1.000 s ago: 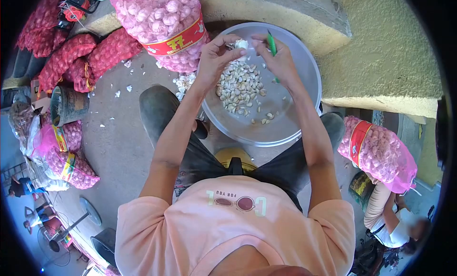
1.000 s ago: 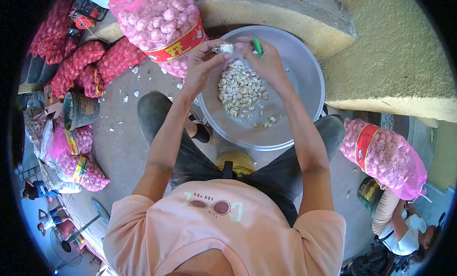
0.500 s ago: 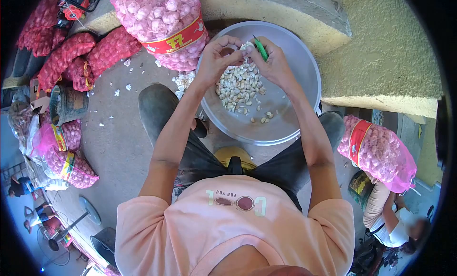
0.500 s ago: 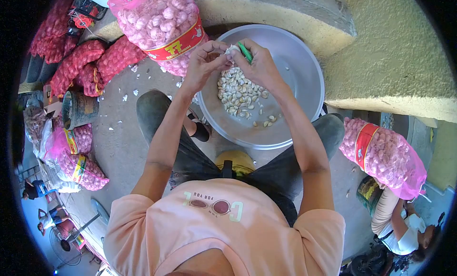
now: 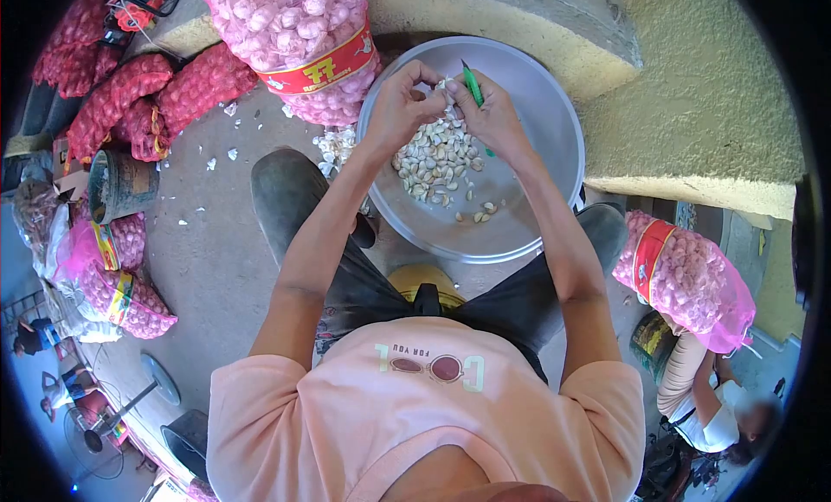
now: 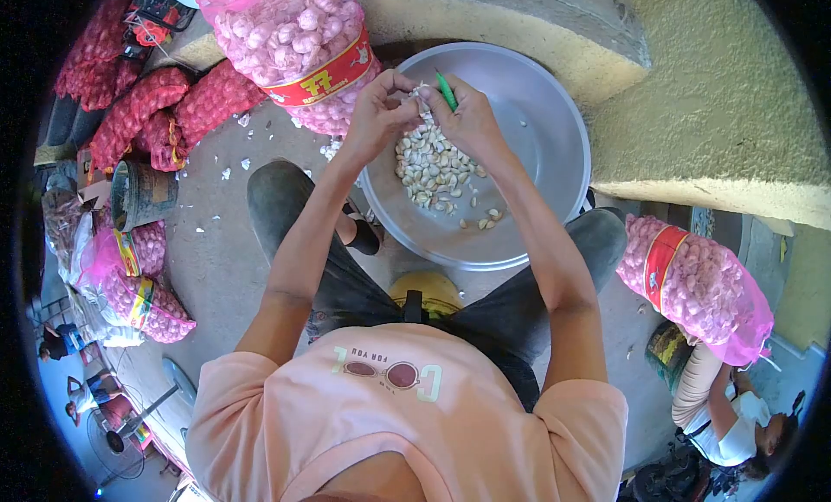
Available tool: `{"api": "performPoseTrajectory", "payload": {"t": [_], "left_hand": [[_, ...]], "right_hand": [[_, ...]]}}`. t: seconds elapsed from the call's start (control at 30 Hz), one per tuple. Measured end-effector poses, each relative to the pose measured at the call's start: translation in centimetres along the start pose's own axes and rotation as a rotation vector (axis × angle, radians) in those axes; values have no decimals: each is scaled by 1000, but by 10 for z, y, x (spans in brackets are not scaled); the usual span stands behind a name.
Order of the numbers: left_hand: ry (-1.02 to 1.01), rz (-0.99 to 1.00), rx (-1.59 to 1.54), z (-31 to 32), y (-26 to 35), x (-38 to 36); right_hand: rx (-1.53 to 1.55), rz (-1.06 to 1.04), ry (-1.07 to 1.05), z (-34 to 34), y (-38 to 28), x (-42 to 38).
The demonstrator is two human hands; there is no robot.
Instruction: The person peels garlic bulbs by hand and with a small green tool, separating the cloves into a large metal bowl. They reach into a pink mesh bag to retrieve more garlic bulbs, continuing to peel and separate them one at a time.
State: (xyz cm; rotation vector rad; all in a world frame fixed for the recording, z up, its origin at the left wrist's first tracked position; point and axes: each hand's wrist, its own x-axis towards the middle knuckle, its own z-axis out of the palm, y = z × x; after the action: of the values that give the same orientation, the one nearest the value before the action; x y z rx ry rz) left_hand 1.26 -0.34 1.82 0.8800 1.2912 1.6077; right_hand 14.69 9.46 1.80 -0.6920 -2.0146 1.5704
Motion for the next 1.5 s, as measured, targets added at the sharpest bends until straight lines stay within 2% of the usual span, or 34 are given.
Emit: {"api": "performPoseTrajectory", "payload": {"t": [0.13, 0.2, 0.33, 0.4, 0.5, 0.57, 0.73, 0.83, 0.9, 0.93, 1.0, 1.03, 1.1, 1.17, 1.23, 1.3, 1.43, 1.5], "left_hand": [[32, 70, 185, 0, -7, -1], [-8, 100, 489, 2, -5, -2], [0, 177, 402, 6, -9, -2], [-38, -27, -32, 3, -4, -2], [-76, -42, -153, -2, -2, 1], [-72, -51, -179, -3, 3, 1], [-107, -43, -98, -15, 2, 7], [-3, -69, 66, -14, 7, 6], [23, -215, 55, -7, 13, 5], [21, -216, 55, -7, 11, 6], [-22, -48, 34, -7, 3, 6], [-22, -47, 35, -5, -2, 6], [-3, 287, 331, 2, -11, 7], [11, 212, 288, 1, -13, 4], [22, 138, 245, 2, -10, 3], [25, 79, 74, 3, -8, 4], [23, 115, -1, 4, -12, 2], [-16, 141, 85, 2, -13, 3]], "right_hand": [[-162, -82, 61, 4, -10, -4], [-221, -87, 82, 5, -13, -5], [-226, -49, 80, 4, -6, -5], [-178, -46, 89, 0, -3, -6], [-52, 45, 40, -6, -4, -1], [122, 203, 11, -8, -11, -2], [164, 177, 16, -18, -10, 1], [179, 193, 29, -20, -17, 0], [195, 213, 45, -21, -18, 1], [169, 210, 42, -21, -17, 2], [144, 210, 40, -21, -13, 2], [142, 162, 44, -18, -11, 2], [139, 115, 47, -17, -13, 2], [326, 242, -33, -17, -21, -1], [332, 221, -71, -21, -27, -1], [337, 200, -107, -22, -28, -2], [270, 161, -99, -18, -23, -2], [241, 148, -73, -16, -19, -2]]}}
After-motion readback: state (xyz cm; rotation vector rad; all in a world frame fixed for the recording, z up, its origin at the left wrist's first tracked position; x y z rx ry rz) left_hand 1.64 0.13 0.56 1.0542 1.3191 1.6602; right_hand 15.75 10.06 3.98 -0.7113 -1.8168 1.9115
